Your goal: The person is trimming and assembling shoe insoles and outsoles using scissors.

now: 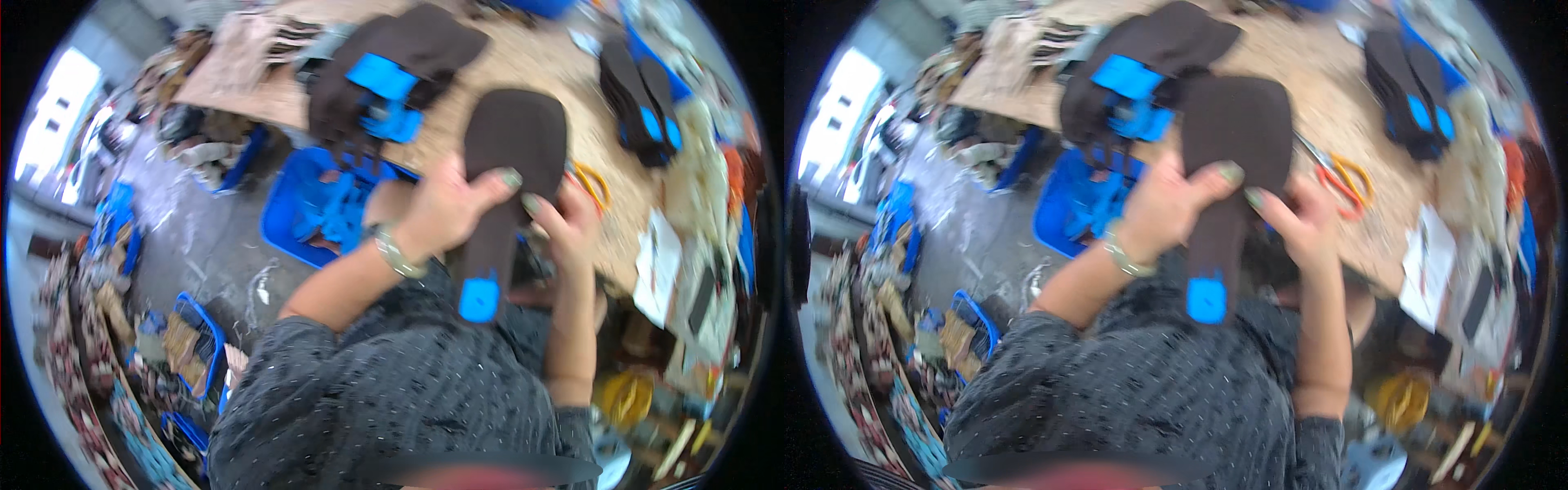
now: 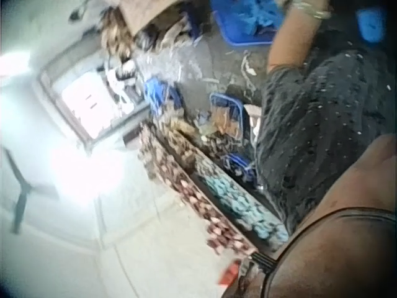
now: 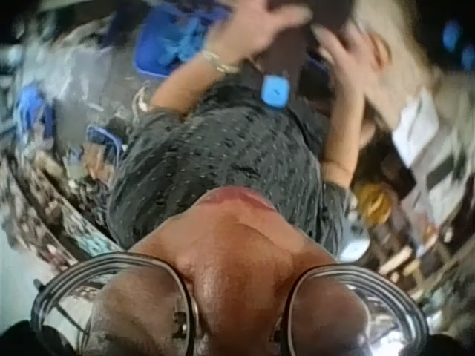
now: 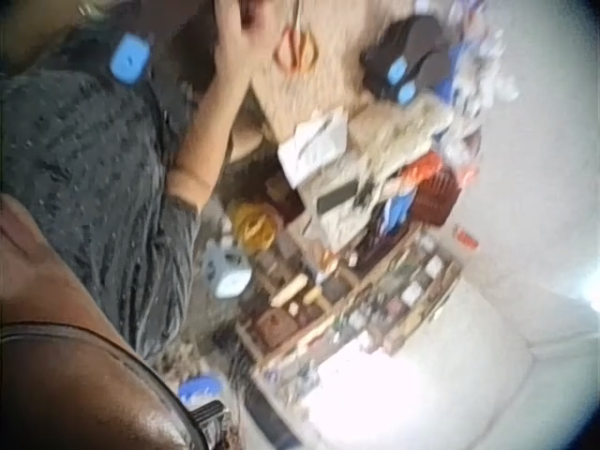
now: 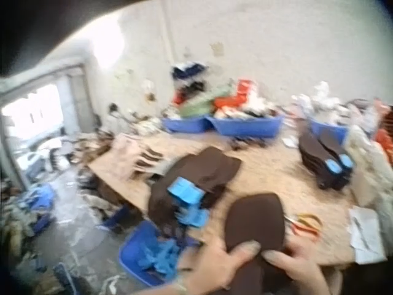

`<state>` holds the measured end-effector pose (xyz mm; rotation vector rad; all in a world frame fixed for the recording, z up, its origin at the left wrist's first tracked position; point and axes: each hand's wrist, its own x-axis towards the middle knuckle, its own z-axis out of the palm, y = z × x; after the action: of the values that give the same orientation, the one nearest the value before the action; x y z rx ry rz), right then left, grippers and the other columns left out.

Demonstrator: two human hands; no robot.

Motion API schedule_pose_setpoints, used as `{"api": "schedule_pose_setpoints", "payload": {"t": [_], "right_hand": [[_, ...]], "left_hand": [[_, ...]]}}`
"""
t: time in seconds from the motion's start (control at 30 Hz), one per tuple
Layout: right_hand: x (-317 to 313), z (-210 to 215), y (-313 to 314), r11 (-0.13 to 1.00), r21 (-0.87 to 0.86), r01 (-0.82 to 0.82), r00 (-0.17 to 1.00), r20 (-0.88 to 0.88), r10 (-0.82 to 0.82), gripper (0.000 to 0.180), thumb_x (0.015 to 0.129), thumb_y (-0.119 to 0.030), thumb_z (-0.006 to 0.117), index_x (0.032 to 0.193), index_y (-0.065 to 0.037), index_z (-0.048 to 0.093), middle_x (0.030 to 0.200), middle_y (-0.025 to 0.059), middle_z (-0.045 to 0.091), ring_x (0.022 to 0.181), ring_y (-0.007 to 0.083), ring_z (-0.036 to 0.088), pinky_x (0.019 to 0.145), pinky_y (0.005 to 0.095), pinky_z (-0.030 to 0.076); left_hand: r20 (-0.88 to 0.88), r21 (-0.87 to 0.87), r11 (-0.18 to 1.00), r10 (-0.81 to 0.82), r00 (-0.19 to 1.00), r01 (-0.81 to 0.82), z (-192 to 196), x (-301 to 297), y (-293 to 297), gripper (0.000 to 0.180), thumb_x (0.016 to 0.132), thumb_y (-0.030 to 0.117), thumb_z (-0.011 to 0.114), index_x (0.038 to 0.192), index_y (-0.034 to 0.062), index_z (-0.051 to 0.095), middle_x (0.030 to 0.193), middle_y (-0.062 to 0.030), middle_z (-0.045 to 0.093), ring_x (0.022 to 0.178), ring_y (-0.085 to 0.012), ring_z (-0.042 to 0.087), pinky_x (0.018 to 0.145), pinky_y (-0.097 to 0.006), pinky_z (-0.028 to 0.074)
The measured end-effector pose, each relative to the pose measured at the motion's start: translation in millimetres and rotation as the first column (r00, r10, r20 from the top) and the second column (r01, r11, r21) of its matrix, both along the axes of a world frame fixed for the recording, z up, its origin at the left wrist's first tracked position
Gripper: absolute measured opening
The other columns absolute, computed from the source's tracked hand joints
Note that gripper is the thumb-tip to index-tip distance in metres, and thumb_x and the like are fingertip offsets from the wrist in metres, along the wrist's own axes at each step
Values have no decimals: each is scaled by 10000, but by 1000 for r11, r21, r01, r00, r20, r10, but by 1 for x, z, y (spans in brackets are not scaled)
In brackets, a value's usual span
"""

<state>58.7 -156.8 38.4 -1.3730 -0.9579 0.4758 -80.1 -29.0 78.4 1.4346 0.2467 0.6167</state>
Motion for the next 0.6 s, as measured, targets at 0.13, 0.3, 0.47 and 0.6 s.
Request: {"api": "schedule_pose_setpoints", "payload": {"t": [0.13,0.3,0.47,0.6], "right_hand": [[-13,4,-8,984,167,-55,962,-255,97,266,792,-47,661,1044,34,631,942,21,651,804,79,571,719,216,450],[-13,-18,-6,920,330,-212,891,-321,321,145,768,-23,687,898,0,625,929,67,660,820,123,601,768,261,477],[-20,-25,-3,913,365,-183,929,-241,282,258,701,-45,763,895,-22,595,958,72,650,847,148,609,798,281,479],[-19,-15,0,956,269,-115,947,-262,188,408,701,-158,796,1006,5,580,956,66,638,844,125,602,796,259,491]], "left_hand": [[76,-162,979,-112,991,123,-18,0,-1,297,885,134,640,1125,-16,551,1013,-67,640,891,-93,595,752,-249,519],[205,-374,895,-177,963,244,-23,-14,-5,311,893,124,632,1156,-10,534,1055,-63,623,919,-105,605,788,-269,528],[281,-522,764,-266,922,379,-34,-10,0,420,868,103,661,1231,-21,491,1137,-83,600,990,-139,601,851,-291,519],[284,-441,790,-326,902,425,-29,-6,4,479,873,162,661,1270,0,447,1110,-77,592,996,-137,585,842,-287,508]]}}
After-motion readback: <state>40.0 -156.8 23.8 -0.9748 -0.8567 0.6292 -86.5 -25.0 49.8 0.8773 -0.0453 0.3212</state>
